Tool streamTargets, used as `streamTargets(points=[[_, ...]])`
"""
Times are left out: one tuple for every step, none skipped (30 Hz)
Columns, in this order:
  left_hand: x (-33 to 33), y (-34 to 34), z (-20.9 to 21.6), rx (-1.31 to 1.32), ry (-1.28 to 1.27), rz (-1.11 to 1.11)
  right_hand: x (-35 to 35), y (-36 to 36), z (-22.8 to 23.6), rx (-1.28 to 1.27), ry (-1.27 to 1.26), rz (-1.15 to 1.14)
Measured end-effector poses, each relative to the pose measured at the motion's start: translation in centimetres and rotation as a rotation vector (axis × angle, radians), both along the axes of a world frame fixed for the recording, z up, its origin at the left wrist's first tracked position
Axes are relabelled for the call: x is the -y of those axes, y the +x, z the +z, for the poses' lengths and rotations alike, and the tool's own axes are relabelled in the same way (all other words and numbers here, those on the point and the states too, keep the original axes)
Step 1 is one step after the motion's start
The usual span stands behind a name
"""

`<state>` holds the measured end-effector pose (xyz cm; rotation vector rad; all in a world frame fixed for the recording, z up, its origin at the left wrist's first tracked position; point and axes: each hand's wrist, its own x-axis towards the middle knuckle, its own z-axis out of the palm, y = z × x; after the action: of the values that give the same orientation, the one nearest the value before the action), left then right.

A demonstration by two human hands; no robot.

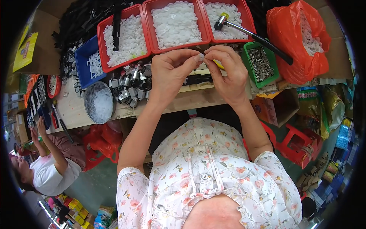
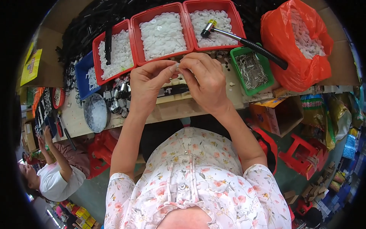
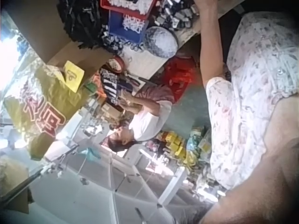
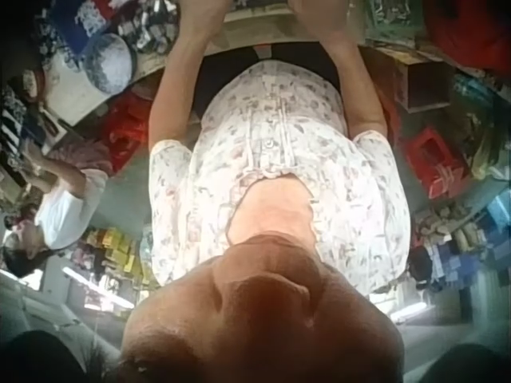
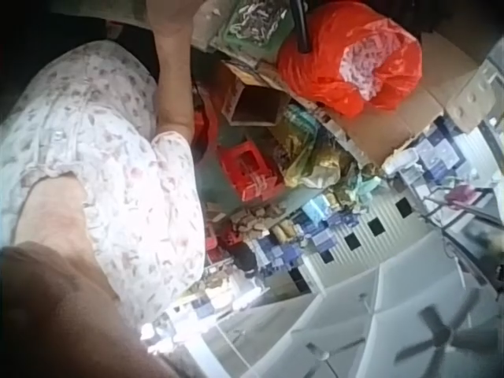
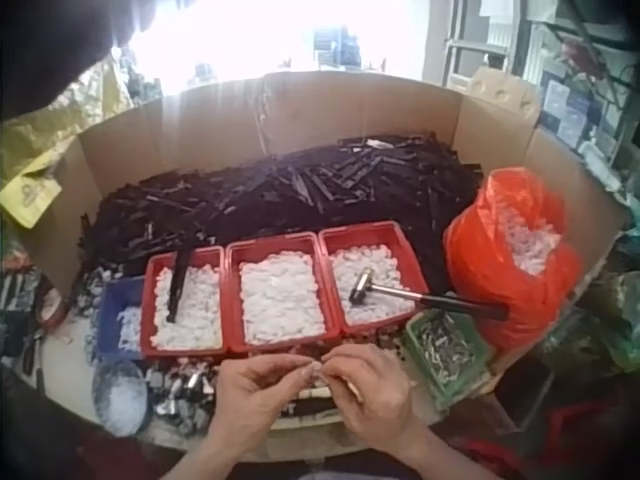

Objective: Assembling small plastic parts into metal housings using a hammer and pliers at a factory workbench.

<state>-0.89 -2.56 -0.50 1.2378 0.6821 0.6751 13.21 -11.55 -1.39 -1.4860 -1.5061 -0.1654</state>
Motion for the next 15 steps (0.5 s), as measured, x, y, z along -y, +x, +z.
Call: streamTargets(points=[[0.0, -0.2, -0.1, 0.015, -0.008, 0.002, 0.0, -0.2, 0.0, 0.004, -0.002, 0.005], [0.1, -0.3, -0.3, 0.030, -0.015, 0.003, 0.1, -0.4, 0.1, 0.096, 0.014, -0.010], [0.1, -0.4, -0.4, 0.034, -0.016, 0.007, 0.1, -0.6, 0.2, 0.187, 0.032, -0.023], [0.2, -0.5, -0.6, 0.039, -0.006, 0.018, 0.1, -0.7, 0.2, 0.190, 0.031, -0.019], [0.2, -0.5, -0.8, 0.044, 0.004, 0.030, 0.1, -0.8, 0.0, 0.212, 0.036, -0.016], [0.3, -0.7, -0.8, 0.046, 0.003, 0.034, 0.0, -0.8, -0.1, 0.234, 0.042, -0.013], [0.4, -0.8, -0.7, 0.013, 0.054, 0.044, 0.0, -0.8, -0.2, 0.235, 0.041, -0.009], [0.5, -1.0, -0.6, -0.019, 0.105, 0.053, 0.0, -0.8, -0.2, 0.147, 0.026, 0.034], [0.5, -1.1, -0.8, -0.019, 0.104, 0.054, 0.0, -0.7, -0.3, 0.058, 0.011, 0.077], [0.6, -1.2, -1.0, -0.016, 0.239, 0.078, 0.1, -0.8, -0.2, 0.058, 0.011, 0.078], [0.7, -1.2, -1.3, -0.014, 0.375, 0.102, 0.3, -0.8, 0.0, -0.132, -0.024, 0.087], [0.7, -1.3, -1.4, -0.015, 0.375, 0.104, 0.4, -0.8, 0.0, -0.323, -0.059, 0.096], [0.7, -1.5, -1.4, -0.018, 0.490, 0.100, 0.5, -0.7, 0.0, -0.324, -0.059, 0.097], [0.7, -1.5, -1.5, -0.019, 0.605, 0.092, 0.5, -0.6, 0.0, -0.353, -0.114, 0.112], [0.8, -1.5, -1.5, -0.019, 0.604, 0.089, 0.6, -0.4, 0.0, -0.382, -0.169, 0.126]])
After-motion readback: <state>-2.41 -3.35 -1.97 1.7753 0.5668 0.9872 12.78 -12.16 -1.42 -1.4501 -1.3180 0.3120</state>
